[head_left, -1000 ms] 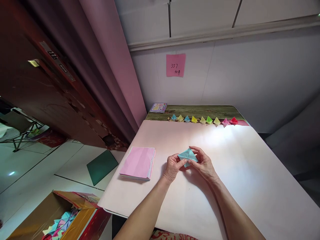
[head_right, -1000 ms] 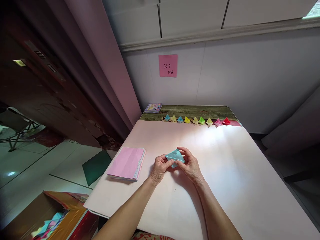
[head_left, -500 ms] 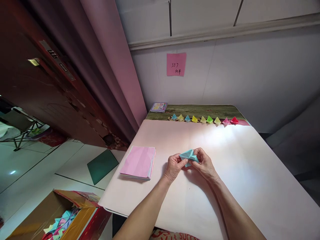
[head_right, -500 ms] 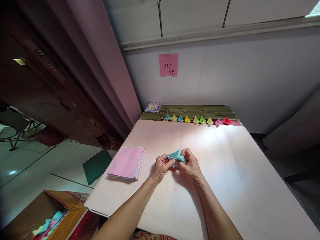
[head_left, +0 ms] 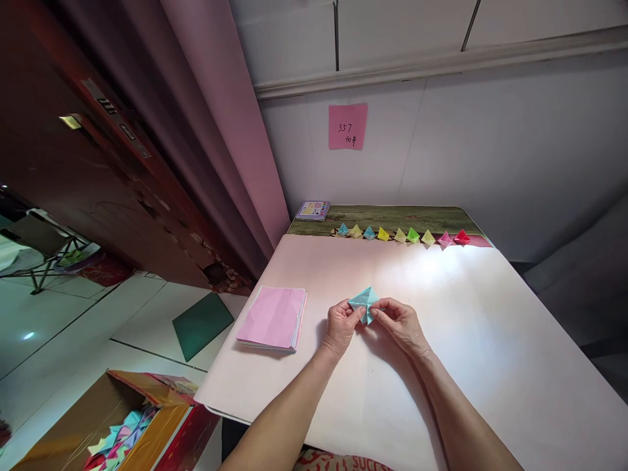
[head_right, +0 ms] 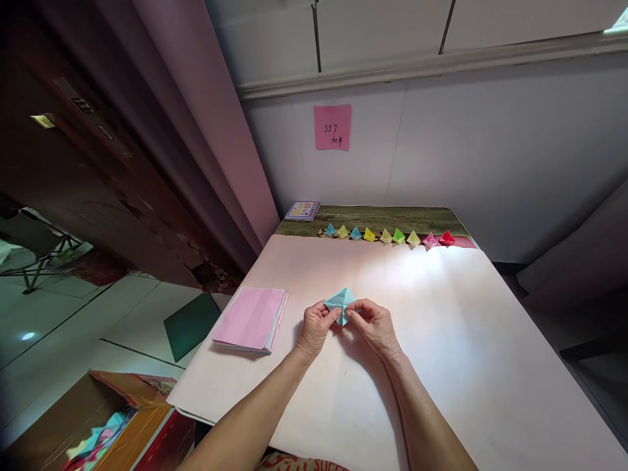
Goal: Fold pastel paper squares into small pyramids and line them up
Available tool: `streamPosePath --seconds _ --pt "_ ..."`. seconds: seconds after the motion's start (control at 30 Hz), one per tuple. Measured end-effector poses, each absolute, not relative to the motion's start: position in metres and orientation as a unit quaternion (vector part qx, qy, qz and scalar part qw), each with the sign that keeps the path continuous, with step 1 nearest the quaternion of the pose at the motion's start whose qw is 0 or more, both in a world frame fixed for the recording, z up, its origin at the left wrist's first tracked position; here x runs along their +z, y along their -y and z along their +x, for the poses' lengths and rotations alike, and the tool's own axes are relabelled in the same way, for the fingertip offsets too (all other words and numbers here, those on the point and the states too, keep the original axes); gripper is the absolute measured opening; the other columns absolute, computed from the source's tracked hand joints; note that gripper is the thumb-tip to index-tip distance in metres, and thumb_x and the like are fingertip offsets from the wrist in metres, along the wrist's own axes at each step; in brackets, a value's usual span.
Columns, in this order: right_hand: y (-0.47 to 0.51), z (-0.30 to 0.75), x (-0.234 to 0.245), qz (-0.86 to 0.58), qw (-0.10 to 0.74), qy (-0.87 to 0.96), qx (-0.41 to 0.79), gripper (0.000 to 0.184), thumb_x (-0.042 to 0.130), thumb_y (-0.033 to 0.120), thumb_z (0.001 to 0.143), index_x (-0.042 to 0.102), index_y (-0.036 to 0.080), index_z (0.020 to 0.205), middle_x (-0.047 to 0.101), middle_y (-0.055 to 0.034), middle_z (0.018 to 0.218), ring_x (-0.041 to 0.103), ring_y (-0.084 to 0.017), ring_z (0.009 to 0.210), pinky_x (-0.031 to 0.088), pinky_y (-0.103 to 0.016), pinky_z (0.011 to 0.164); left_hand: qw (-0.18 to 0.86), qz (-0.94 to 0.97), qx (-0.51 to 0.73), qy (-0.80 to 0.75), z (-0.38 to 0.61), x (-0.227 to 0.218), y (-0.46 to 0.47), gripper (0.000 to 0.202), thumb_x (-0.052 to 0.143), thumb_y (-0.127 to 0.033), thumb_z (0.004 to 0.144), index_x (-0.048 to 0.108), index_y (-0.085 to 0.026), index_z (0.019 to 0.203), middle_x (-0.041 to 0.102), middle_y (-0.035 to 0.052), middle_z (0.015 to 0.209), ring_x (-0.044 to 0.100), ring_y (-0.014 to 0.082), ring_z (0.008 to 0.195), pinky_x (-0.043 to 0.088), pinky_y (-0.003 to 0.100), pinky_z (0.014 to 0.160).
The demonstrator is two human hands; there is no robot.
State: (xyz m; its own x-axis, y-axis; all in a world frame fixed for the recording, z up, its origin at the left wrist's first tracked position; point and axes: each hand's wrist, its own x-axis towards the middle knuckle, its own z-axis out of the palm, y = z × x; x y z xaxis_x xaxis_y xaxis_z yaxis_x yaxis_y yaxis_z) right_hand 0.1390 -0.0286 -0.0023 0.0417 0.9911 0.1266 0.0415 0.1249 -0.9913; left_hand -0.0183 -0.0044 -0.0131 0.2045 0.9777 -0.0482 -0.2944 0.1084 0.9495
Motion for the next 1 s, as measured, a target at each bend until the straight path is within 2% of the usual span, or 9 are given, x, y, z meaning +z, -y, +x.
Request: streamPosePath --seconds 0.17,0.3,0.43,0.67,0.77,0.87,1.0 --pt "0.029 0.139 -0.001 -0.464 0.558 0.493 0.481 0.025 0.072 0.042 0.078 0.063 0.020 0.086 0.066 -0.0027 0.081 0.064 -0.017 0.074 0.053 -0.029 0.070 0.646 0.430 0.498 -0.387 -0.020 -0.012 0.005 0.026 0.077 -0.035 0.071 0.069 -0.013 0.084 0.069 0.0029 0.067 0.063 0.0135 0.060 0.052 0.026 0.062" --pt "0.029 0.140 -0.005 -0.484 0.544 0.484 0.484 0.032 0.075 0.043 0.075 0.063 0.020 0.093 0.069 -0.0052 0.087 0.066 -0.020 0.077 0.056 -0.032 0.071 0.662 0.420 0.484 -0.389 -0.020 -0.007 0.006 0.033 0.079 -0.037 0.068 0.069 -0.013 0.088 0.068 0.0030 0.068 0.062 0.0139 0.058 0.053 0.027 0.057" --pt "0.029 0.140 -0.008 -0.497 0.545 0.473 0.482 0.038 0.077 0.045 0.072 0.063 0.019 0.097 0.069 -0.0078 0.094 0.067 -0.021 0.081 0.058 -0.034 0.071 0.678 0.407 0.462 -0.401 -0.020 -0.003 0.008 0.038 0.083 -0.033 0.063 0.067 -0.014 0.092 0.070 0.0026 0.078 0.063 0.0133 0.064 0.056 0.027 0.059" --pt "0.030 0.139 0.003 -0.493 0.555 0.484 0.463 0.039 0.070 0.052 0.077 0.062 0.020 0.097 0.070 -0.0079 0.090 0.068 -0.022 0.078 0.058 -0.033 0.068 0.671 0.408 0.470 -0.404 -0.018 -0.006 0.008 0.038 0.083 -0.033 0.062 0.066 -0.014 0.089 0.070 0.0030 0.078 0.063 0.0125 0.062 0.055 0.025 0.056" --pt "0.030 0.140 0.003 -0.481 0.546 0.469 0.500 0.043 0.072 0.053 0.075 0.060 0.021 0.100 0.070 -0.0063 0.084 0.070 -0.022 0.069 0.059 -0.036 0.064 0.658 0.419 0.460 -0.425 -0.019 -0.007 0.007 0.038 0.083 -0.033 0.062 0.065 -0.014 0.089 0.069 0.0024 0.074 0.060 0.0105 0.055 0.051 0.022 0.049" --pt "0.029 0.140 0.000 -0.473 0.539 0.459 0.524 0.047 0.073 0.053 0.074 0.057 0.021 0.104 0.071 -0.0062 0.083 0.070 -0.023 0.065 0.059 -0.038 0.062 0.658 0.418 0.465 -0.420 -0.020 -0.007 0.007 0.038 0.083 -0.033 0.062 0.064 -0.015 0.089 0.069 0.0018 0.076 0.061 0.0107 0.057 0.052 0.022 0.051" --pt "0.029 0.140 -0.004 -0.505 0.550 0.490 0.451 0.040 0.071 0.049 0.076 0.059 0.021 0.102 0.071 -0.0051 0.079 0.069 -0.022 0.069 0.057 -0.034 0.063 0.663 0.416 0.464 -0.415 -0.021 -0.006 0.007 0.039 0.083 -0.033 0.062 0.062 -0.016 0.091 0.068 0.0003 0.076 0.060 0.0098 0.055 0.051 0.021 0.049"
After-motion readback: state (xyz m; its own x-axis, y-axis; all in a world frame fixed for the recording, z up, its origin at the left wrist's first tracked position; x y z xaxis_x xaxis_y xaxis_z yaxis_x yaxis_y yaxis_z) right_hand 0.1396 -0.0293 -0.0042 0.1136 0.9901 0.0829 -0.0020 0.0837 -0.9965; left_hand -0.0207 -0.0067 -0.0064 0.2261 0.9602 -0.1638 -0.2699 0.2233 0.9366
